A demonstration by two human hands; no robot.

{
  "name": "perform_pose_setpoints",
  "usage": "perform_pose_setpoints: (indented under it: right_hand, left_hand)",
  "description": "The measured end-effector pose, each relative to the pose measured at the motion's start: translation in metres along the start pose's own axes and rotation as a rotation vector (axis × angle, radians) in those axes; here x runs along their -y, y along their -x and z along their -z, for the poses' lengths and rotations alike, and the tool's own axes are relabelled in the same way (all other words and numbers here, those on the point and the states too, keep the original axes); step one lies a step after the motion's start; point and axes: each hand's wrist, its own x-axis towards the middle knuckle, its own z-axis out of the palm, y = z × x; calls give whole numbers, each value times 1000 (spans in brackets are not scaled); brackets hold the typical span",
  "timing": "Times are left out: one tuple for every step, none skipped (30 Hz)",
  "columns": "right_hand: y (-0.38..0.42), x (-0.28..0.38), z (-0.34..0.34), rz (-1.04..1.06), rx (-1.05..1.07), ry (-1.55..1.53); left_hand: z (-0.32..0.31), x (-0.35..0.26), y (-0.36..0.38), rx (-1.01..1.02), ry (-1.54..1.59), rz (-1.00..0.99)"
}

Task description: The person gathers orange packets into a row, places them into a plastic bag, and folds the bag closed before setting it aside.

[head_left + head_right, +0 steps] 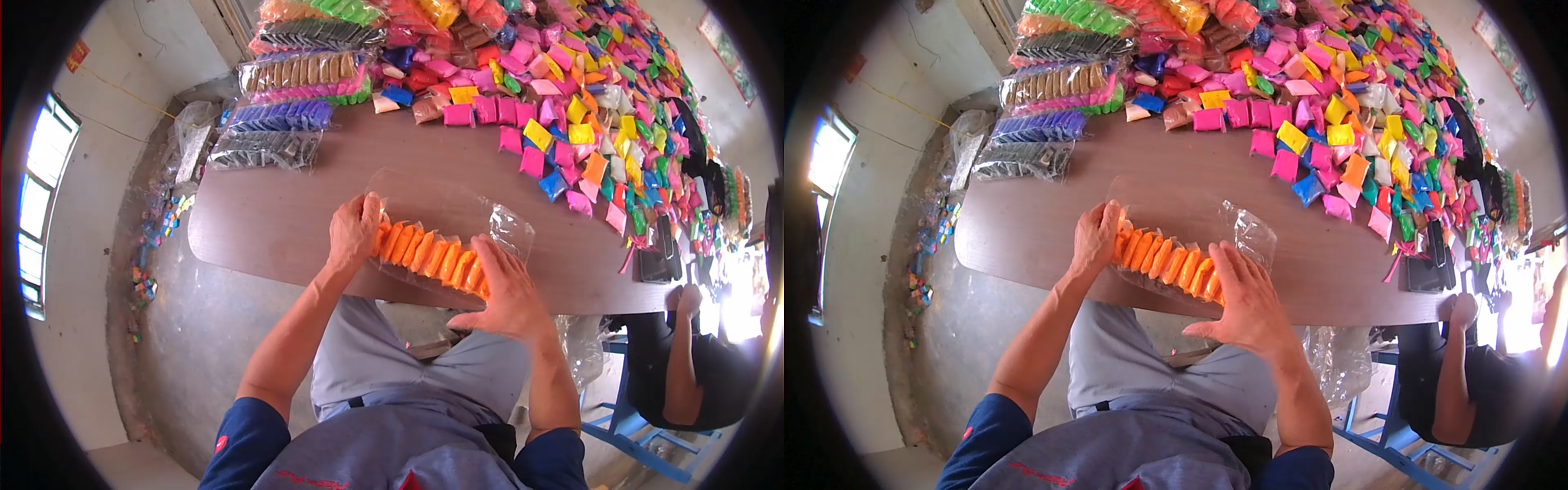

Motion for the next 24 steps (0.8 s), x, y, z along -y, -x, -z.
perform_pose_setpoints:
  right_hand:
    - [-1, 0, -4, -9, -16, 23]
    - [-1, -1, -8, -18, -31, 47]
    - [-1, -3, -12, -27, -47, 72]
    - [-2, -11, -15, 16, -44, 66]
    - [-6, -23, -18, 59, -41, 61]
    - [-9, -33, -18, 103, -38, 55]
    - [-14, -41, -16, 137, -25, 28]
    - [-19, -48, -13, 173, -12, -1]
    - [-25, -54, -9, 211, 1, -29]
    - [-30, -58, -4, 223, 2, -45]
    - [-36, -64, 0, 225, 24, -33]
    - [-41, -70, 4, 227, 48, -21]
    - [-44, -74, 7, 229, 70, -8]
    - [-45, -75, 10, 191, 124, -9]
    - [-45, -73, 13, 171, 147, 1]
    - [-43, -72, 15, 151, 168, 12]
    - [-42, -70, 17, 131, 191, 24]
    - [-42, -65, 19, 112, 175, 28]
    - [-43, -58, 21, 91, 159, 32]
    - [-45, -52, 20, 70, 140, 36]
    - [-47, -48, 17, 78, 132, 40]
    - [-49, -43, 14, 86, 123, 45]
    - [-52, -38, 11, 94, 114, 49]
    - [-54, -35, 8, 81, 146, 30]
  left_hand:
    - [-1, 2, -1, -2, 7, 0]
    - [-2, 4, -2, -4, 15, 1]
    - [-3, 5, -2, -6, 22, 1]
    - [-2, 4, -2, -3, 21, 12]
    - [-2, 3, -2, 0, 19, 22]
    - [-1, 3, -2, 1, 17, 33]
    - [-1, 3, -2, 16, 12, 46]
    - [0, 4, -2, 30, 6, 59]
    - [2, 4, -2, 41, -1, 72]
    - [4, 1, 0, 49, 9, 70]
    - [7, -5, 3, 58, 17, 69]
    - [9, -8, 6, 68, 26, 69]
    - [10, -8, 7, 77, 26, 73]
    - [10, -8, 8, 86, 27, 77]
    - [11, -7, 9, 95, 28, 83]
    - [10, -6, 8, 87, 35, 72]
    - [8, -4, 8, 79, 42, 61]
    - [7, -2, 8, 72, 48, 51]
    - [7, -2, 8, 74, 33, 54]
    - [6, -2, 8, 76, 17, 54]
    - [6, -2, 7, 78, 2, 54]
    - [6, -2, 6, 74, 12, 52]
    - [7, -2, 6, 70, 21, 50]
    - [7, -1, 6, 67, 30, 47]
